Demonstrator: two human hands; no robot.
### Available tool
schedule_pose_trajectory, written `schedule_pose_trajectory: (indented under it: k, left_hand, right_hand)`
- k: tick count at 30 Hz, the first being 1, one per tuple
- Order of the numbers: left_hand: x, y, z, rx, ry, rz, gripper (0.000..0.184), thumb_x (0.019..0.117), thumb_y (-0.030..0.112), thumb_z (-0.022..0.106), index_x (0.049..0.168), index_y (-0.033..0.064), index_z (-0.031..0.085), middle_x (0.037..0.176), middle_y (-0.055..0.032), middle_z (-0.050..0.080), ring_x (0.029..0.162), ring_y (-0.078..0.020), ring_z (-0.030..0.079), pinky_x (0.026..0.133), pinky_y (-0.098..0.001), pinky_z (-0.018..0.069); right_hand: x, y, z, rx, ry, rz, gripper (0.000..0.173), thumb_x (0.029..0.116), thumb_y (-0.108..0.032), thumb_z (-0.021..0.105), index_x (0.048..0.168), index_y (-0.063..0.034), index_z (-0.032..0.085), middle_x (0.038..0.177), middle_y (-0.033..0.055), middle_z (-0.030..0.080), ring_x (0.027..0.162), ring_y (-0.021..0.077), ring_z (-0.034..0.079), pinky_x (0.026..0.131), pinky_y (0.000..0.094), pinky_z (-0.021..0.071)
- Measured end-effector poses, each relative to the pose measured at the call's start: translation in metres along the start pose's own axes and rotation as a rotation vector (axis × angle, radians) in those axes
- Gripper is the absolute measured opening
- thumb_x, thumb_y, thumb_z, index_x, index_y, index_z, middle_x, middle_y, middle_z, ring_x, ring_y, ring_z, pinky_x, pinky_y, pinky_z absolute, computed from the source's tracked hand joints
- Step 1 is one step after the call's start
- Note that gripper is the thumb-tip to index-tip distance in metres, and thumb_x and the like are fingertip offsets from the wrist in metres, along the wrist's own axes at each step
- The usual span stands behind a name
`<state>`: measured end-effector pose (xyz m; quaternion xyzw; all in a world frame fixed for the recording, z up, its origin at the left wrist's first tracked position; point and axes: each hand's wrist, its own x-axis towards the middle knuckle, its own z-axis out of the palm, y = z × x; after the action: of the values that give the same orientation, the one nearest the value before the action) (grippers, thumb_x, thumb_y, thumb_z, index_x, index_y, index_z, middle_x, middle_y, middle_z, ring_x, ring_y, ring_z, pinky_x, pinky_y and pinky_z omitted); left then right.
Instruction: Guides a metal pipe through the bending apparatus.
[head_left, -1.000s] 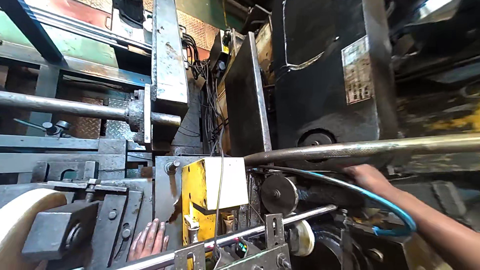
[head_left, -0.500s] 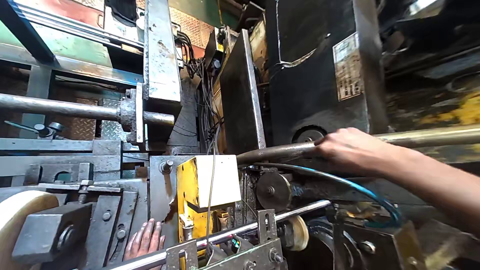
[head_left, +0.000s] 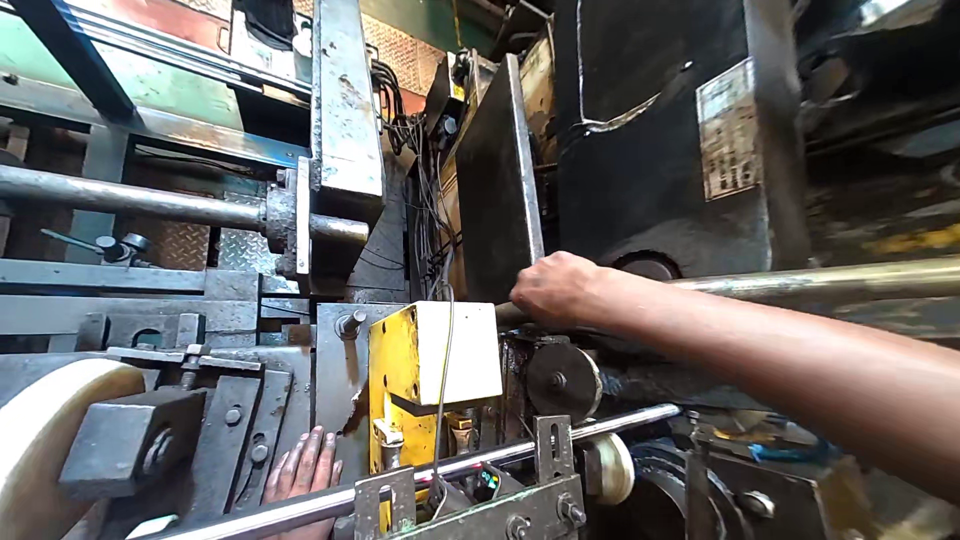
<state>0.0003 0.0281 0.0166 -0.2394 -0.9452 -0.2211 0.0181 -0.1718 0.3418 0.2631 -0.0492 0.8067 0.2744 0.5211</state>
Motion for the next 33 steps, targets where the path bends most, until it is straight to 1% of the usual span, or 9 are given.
schedule_pose_trajectory:
  k: [4,9,12,14,17,24,26,28,33]
  left_hand:
    - [-0.002,-0.005,0.012,-0.001,0.061,0.012,0.048,0.1068,0.033,0.037,0.129,0.0043,0.070,0.134,-0.0150,0.069,0.125,-0.0348,0.063,0.110,-0.0429,0.0411]
    - [0.003,-0.002,-0.003,-0.029,0.021,0.008,0.045,0.1049,0.028,0.042,0.127,0.0007,0.070,0.132,-0.0191,0.069,0.121,-0.0400,0.065,0.107,-0.0476,0.0448]
    - [0.003,-0.001,-0.006,-0.075,0.017,0.007,0.045,0.1038,0.027,0.043,0.126,-0.0009,0.071,0.131,-0.0200,0.069,0.119,-0.0415,0.066,0.106,-0.0485,0.0457]
    - [0.007,0.001,-0.010,-0.076,-0.006,0.005,0.044,0.1035,0.025,0.044,0.127,-0.0019,0.070,0.132,-0.0209,0.068,0.120,-0.0423,0.066,0.105,-0.0498,0.0466]
    - [0.006,0.000,-0.012,-0.067,-0.016,-0.008,0.044,0.1039,0.026,0.043,0.128,0.0000,0.070,0.133,-0.0185,0.068,0.121,-0.0409,0.066,0.105,-0.0492,0.0467]
    - [0.006,0.002,-0.008,-0.050,0.012,-0.007,0.044,0.1037,0.027,0.043,0.126,0.0009,0.071,0.130,-0.0180,0.070,0.119,-0.0394,0.067,0.104,-0.0479,0.0475]
    - [0.005,0.002,-0.005,-0.048,0.015,-0.003,0.044,0.1037,0.027,0.043,0.125,0.0003,0.071,0.129,-0.0190,0.070,0.118,-0.0405,0.067,0.102,-0.0498,0.0488]
    - [0.006,0.001,-0.004,-0.039,0.016,0.003,0.044,0.1043,0.028,0.042,0.125,0.0013,0.071,0.130,-0.0184,0.070,0.119,-0.0394,0.067,0.102,-0.0483,0.0484]
    - [0.005,0.001,-0.005,-0.042,0.010,0.021,0.043,0.1032,0.025,0.044,0.125,-0.0013,0.071,0.130,-0.0207,0.069,0.118,-0.0423,0.066,0.103,-0.0509,0.0477]
  right_hand:
    - [0.002,0.015,0.011,-0.032,0.043,-0.066,0.007,0.0927,-0.006,0.069,0.090,0.0000,0.071,0.091,0.0194,0.068,0.091,0.0412,0.067,0.072,0.0580,0.0515]
    - [-0.052,0.106,0.163,0.030,0.457,-0.137,0.005,0.0880,0.002,0.072,0.085,-0.0011,0.073,0.071,0.0158,0.067,0.067,0.0373,0.069,0.058,0.0538,0.0534]
    - [-0.062,0.105,0.255,0.260,0.280,0.239,0.020,0.0986,-0.003,0.063,0.114,-0.0037,0.075,0.098,0.0212,0.073,0.092,0.0431,0.070,0.079,0.0593,0.0535]
    - [-0.056,0.108,0.278,0.408,0.394,0.314,0.017,0.1003,-0.010,0.064,0.111,-0.0044,0.077,0.101,0.0224,0.074,0.094,0.0456,0.070,0.080,0.0643,0.0520]
    - [-0.060,0.119,0.290,0.398,0.631,0.165,0.008,0.0929,-0.007,0.074,0.098,-0.0017,0.078,0.087,0.0216,0.074,0.079,0.0439,0.072,0.067,0.0629,0.0545]
    - [-0.065,0.118,0.260,0.515,0.493,0.428,0.009,0.0949,-0.007,0.072,0.100,-0.0016,0.078,0.090,0.0243,0.074,0.087,0.0484,0.070,0.075,0.0678,0.0505]
    - [-0.083,0.126,0.265,0.511,0.585,0.439,0.006,0.0917,-0.002,0.074,0.089,0.0032,0.076,0.082,0.0261,0.072,0.082,0.0501,0.070,0.072,0.0685,0.0504]
    - [-0.107,0.136,0.273,0.454,0.683,0.397,0.004,0.0888,0.003,0.075,0.092,0.0029,0.076,0.085,0.0249,0.072,0.082,0.0483,0.071,0.071,0.0683,0.0514]
    - [-0.145,0.124,0.206,0.187,0.643,0.170,0.036,0.0735,0.009,0.081,0.102,-0.0128,0.083,0.080,0.0102,0.073,0.068,0.0351,0.071,0.057,0.0573,0.0534]
